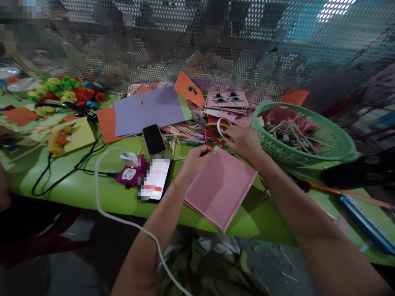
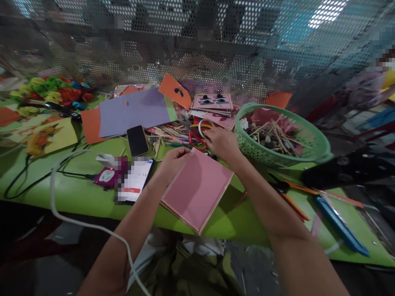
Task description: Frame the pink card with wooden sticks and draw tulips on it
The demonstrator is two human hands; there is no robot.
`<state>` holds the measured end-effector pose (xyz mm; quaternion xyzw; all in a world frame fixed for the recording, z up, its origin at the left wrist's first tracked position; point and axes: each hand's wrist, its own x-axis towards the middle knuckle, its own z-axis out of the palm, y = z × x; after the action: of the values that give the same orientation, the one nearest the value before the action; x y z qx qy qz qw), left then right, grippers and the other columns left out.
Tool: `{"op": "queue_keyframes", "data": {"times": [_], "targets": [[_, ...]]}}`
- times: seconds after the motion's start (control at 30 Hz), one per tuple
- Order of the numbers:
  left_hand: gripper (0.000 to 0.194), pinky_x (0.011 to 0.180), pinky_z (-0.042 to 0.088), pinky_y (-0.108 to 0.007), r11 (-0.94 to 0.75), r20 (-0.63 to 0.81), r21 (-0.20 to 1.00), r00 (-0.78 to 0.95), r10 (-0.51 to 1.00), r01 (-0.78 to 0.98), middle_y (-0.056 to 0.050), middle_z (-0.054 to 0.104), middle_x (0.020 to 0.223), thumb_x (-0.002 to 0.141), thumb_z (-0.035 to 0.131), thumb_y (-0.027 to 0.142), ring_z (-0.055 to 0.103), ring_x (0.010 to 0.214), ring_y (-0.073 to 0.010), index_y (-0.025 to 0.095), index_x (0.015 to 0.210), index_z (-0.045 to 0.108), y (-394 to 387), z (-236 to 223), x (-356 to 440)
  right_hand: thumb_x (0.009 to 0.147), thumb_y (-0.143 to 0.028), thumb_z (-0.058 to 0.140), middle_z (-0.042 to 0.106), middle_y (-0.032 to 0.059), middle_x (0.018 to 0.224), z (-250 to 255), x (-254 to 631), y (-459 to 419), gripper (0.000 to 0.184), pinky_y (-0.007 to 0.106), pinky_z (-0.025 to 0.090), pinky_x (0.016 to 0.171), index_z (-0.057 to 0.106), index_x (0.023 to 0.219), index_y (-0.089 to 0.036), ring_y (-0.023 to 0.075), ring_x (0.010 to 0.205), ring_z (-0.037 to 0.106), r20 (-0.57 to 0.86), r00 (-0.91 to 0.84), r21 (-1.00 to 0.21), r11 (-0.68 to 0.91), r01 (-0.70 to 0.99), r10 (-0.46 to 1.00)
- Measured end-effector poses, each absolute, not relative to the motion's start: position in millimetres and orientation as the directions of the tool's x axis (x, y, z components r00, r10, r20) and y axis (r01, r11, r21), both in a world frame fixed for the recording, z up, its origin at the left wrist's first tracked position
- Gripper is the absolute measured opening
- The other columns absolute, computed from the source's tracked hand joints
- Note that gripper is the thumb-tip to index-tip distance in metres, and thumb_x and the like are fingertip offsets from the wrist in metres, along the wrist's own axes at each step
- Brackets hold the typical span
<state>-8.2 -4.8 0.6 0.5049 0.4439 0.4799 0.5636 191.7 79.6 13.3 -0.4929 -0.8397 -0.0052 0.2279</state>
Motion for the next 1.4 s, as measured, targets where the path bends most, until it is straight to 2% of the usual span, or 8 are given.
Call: {"op": "queue_keyframes", "data": {"times": [0.07, 0.13, 0.27, 0.43, 0.7, 1.07, 1.23, 1.4], "targets": [[0.029, 0.066, 0.033, -0.027, 0.01, 0.003, 0.996, 0.155, 0.988, -0.087, 0.002, 0.056, 0.072, 0.076, 0.072, 0.047, 0.044, 0.069, -0.0124, 0.018, 0.075, 0.067, -4.1, -1.1, -7.7, 0.097, -0.025, 0.053, 0.077, 0.0194, 0.104, 7.4, 191.4, 79.9, 0.027, 0.052, 0.05, 0.09, 0.079, 0.093, -0.019, 0.0374, 0.102, 0.069, 0.295, -0.458, -0.078, 0.499, 0.863, 0.838], [0.029, 0.067, 0.033, -0.027, -0.006, 0.02, 0.997, 0.164, 0.986, -0.083, 0.002, 0.055, 0.073, 0.076, 0.071, 0.047, 0.044, 0.07, -0.0124, 0.018, 0.075, 0.067, -3.2, -2.4, -7.7, 0.095, -0.024, 0.057, 0.077, 0.0196, 0.111, 6.0, 193.4, 80.6, 0.025, 0.051, 0.05, 0.091, 0.081, 0.101, -0.019, 0.0381, 0.106, 0.069, 0.233, -0.463, -0.085, 0.493, 0.866, 0.855], [0.027, 0.069, 0.035, -0.027, -0.036, 0.04, 0.999, 0.186, 0.982, -0.024, 0.002, 0.059, 0.075, 0.079, 0.067, 0.045, 0.048, 0.073, -0.0135, 0.018, 0.078, 0.068, -1.8, -3.9, -7.7, 0.095, -0.032, 0.062, 0.078, 0.0126, 0.109, 16.7, 202.6, 72.8, 0.026, 0.044, 0.052, 0.091, 0.082, 0.108, -0.022, 0.0322, 0.104, 0.07, 0.311, -0.437, -0.418, 0.534, 0.735, 0.844], [0.024, 0.071, 0.037, -0.028, -0.107, 0.073, 0.99, 0.31, 0.948, 0.093, 0.002, 0.06, 0.074, 0.082, 0.063, 0.04, 0.051, 0.076, -0.0151, 0.018, 0.075, 0.067, 0.8, -10.6, -3.3, 0.088, -0.067, 0.067, 0.073, 0.0061, 0.079, 25.2, 202.0, 39.5, 0.048, 0.035, 0.046, 0.071, 0.079, 0.081, -0.021, 0.0229, 0.076, 0.065, 0.179, -0.445, -0.765, 0.409, 0.497, 0.877], [0.021, 0.069, 0.032, -0.029, -0.169, 0.03, 0.94, 0.42, 0.907, 0.298, 0.003, 0.054, 0.069, 0.086, 0.057, 0.033, 0.046, 0.071, -0.0142, 0.019, 0.07, 0.061, 1.6, -5.6, -10.5, 0.076, -0.065, 0.079, 0.057, -0.0012, 0.059, 25.8, 205.8, 25.5, 0.046, 0.034, 0.04, 0.065, 0.069, 0.066, -0.021, 0.015, 0.061, 0.047, 0.182, -0.286, -0.841, 0.299, 0.45, 0.941], [0.022, 0.069, 0.034, -0.029, -0.193, 0.013, 0.907, 0.435, 0.901, 0.373, 0.002, 0.06, 0.071, 0.087, 0.058, 0.035, 0.05, 0.071, -0.0146, 0.019, 0.074, 0.065, 1.2, 1.0, -16.4, 0.075, -0.06, 0.08, 0.067, -0.0003, 0.061, 25.1, 211.3, 28.2, 0.036, 0.042, 0.051, 0.082, 0.076, 0.069, -0.024, 0.0199, 0.067, 0.061, 0.105, -0.417, -0.793, 0.328, 0.513, 0.903], [0.022, 0.067, 0.036, -0.029, -0.183, 0.002, 0.865, 0.363, 0.932, 0.467, -0.001, 0.067, 0.075, 0.087, 0.059, 0.034, 0.057, 0.076, -0.0173, 0.019, 0.076, 0.068, 2.1, 4.9, -25.0, 0.069, -0.068, 0.083, 0.067, 0.0039, 0.065, 32.1, 225.4, 34.3, 0.046, 0.04, 0.049, 0.074, 0.075, 0.067, -0.023, 0.0225, 0.069, 0.061, 0.039, -0.343, -0.842, 0.216, 0.494, 0.938], [0.018, 0.067, 0.038, -0.029, -0.179, 0.04, 0.846, 0.276, 0.96, 0.502, 0.0, 0.067, 0.072, 0.085, 0.064, 0.032, 0.059, 0.073, -0.0173, 0.019, 0.072, 0.065, 4.9, 8.0, -34.0, 0.062, -0.078, 0.086, 0.062, 0.0024, 0.061, 44.2, 240.8, 37.1, 0.055, 0.047, 0.052, 0.087, 0.072, 0.062, -0.024, 0.0241, 0.073, 0.063, -0.002, -0.346, -0.864, 0.173, 0.473, 0.938]]}}
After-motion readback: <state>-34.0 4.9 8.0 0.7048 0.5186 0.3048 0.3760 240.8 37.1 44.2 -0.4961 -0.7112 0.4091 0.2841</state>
